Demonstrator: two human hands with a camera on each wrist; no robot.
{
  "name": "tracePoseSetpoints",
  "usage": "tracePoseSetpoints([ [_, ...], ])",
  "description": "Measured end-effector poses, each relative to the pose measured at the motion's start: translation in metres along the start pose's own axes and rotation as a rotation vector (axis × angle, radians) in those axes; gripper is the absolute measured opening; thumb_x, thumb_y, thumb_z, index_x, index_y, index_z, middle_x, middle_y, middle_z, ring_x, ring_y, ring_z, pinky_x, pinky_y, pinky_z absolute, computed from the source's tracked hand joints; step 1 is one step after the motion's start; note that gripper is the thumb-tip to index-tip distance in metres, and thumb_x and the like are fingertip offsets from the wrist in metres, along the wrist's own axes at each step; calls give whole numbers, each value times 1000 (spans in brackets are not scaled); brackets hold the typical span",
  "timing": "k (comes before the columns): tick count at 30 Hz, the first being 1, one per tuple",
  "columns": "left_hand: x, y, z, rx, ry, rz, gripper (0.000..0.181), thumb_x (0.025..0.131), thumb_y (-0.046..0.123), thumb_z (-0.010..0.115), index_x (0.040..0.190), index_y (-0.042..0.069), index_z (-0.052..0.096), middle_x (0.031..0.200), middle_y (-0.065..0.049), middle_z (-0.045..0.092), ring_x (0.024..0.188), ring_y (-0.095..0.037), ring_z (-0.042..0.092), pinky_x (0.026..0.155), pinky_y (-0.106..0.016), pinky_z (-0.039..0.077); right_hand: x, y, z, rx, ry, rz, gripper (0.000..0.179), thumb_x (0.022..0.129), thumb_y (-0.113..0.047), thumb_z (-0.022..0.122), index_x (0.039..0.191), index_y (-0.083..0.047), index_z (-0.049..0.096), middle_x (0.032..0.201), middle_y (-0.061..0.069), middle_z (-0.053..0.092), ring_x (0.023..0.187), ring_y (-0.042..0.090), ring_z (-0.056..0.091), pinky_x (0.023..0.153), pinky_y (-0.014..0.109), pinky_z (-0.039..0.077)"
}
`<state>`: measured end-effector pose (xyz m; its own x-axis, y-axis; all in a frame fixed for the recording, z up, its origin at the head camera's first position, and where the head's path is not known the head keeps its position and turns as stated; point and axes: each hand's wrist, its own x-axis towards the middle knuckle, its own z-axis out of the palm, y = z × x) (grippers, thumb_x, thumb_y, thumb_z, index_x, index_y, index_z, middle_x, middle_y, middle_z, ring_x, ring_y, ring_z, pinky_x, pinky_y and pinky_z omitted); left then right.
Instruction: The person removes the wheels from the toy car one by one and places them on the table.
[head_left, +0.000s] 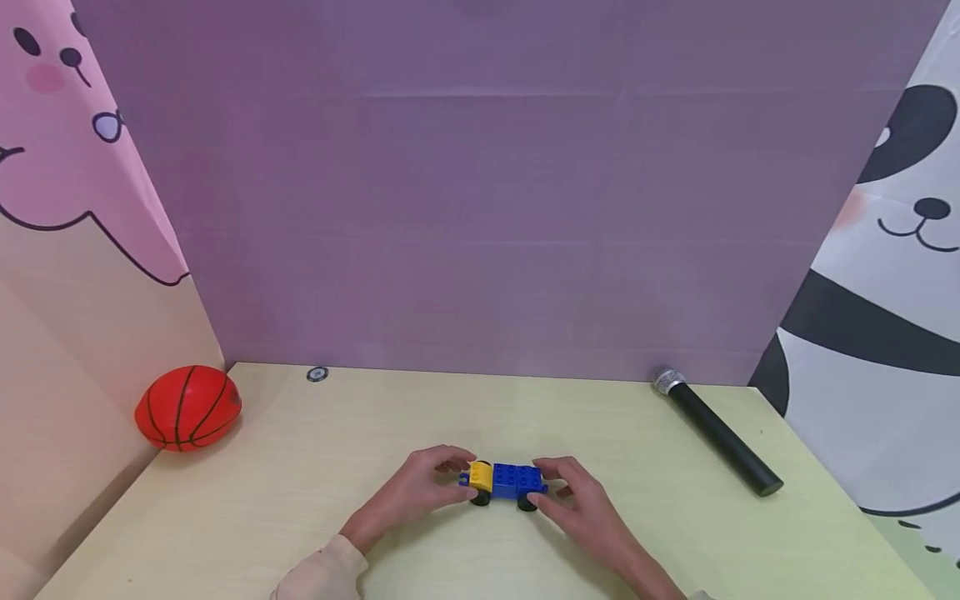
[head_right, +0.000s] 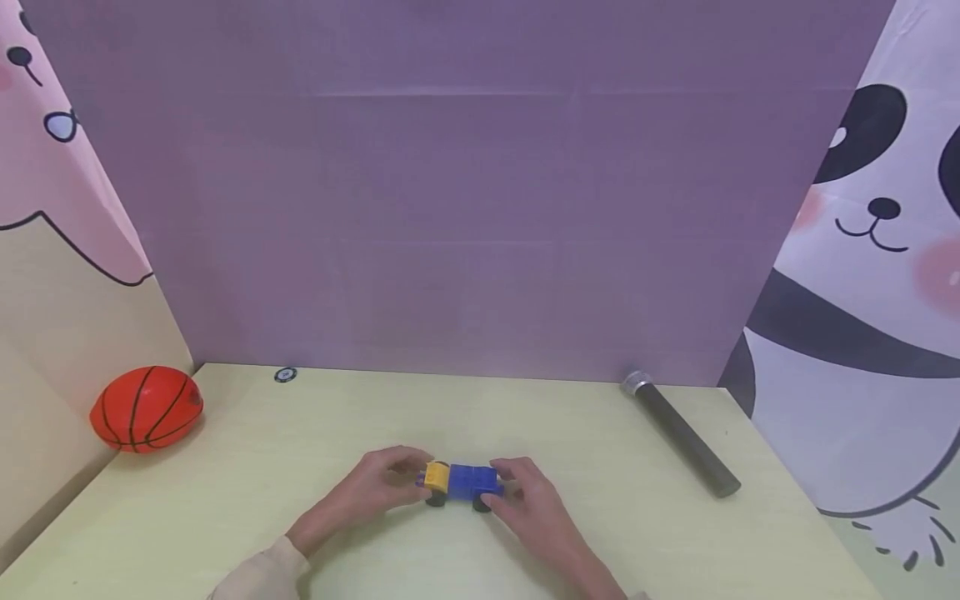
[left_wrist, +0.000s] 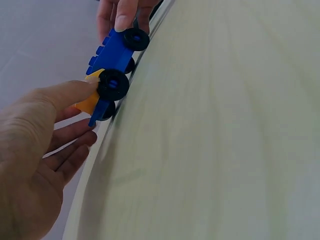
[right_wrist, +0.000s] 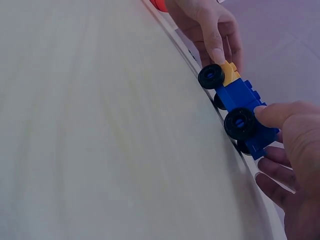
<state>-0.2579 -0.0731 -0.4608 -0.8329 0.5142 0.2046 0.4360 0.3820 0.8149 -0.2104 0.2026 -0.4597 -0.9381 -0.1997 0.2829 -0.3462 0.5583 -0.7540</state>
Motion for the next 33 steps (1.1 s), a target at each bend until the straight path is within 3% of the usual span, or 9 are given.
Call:
tracePoseSetpoints([
  [10, 1, -1, 1, 4, 0, 21, 35, 95, 19, 79, 125, 5, 70, 115, 0, 71, 103, -19, 65, 95, -33, 54, 2, 1, -1, 13, -2, -68, 36, 93, -7, 77, 127, 0, 67, 109, 3, 65, 97, 22, 63, 80, 28, 57],
  [20, -1, 3, -2, 11, 1, 21, 33, 96, 22, 77, 126, 8, 71, 117, 1, 70, 107, -20, 64, 94, -33, 55, 2, -3, -3, -34, -15, -73, 31, 94, -7, 76, 124, -4, 69, 110, 1, 63, 99, 21, 63, 81, 27, 57],
  [28, -7, 20, -11, 99, 24, 98, 35, 96, 32, 76, 127, 17, 70, 120, 7, 69, 110, -17, 61, 94, -39, 53, -6, -22, -14, -94, 60, -133, 32, 95, -10, 76, 126, -12, 70, 114, -7, 62, 104, 20, 62, 84, 31, 57],
  [33, -11, 33, -16, 81, 44, 130, 36, 96, 35, 77, 128, 20, 70, 121, 11, 67, 113, -24, 61, 94, -48, 52, -12, -29, -19, -136, 135, -214, 38, 91, -6, 79, 127, -12, 69, 117, -7, 62, 103, 19, 63, 80, 34, 58],
])
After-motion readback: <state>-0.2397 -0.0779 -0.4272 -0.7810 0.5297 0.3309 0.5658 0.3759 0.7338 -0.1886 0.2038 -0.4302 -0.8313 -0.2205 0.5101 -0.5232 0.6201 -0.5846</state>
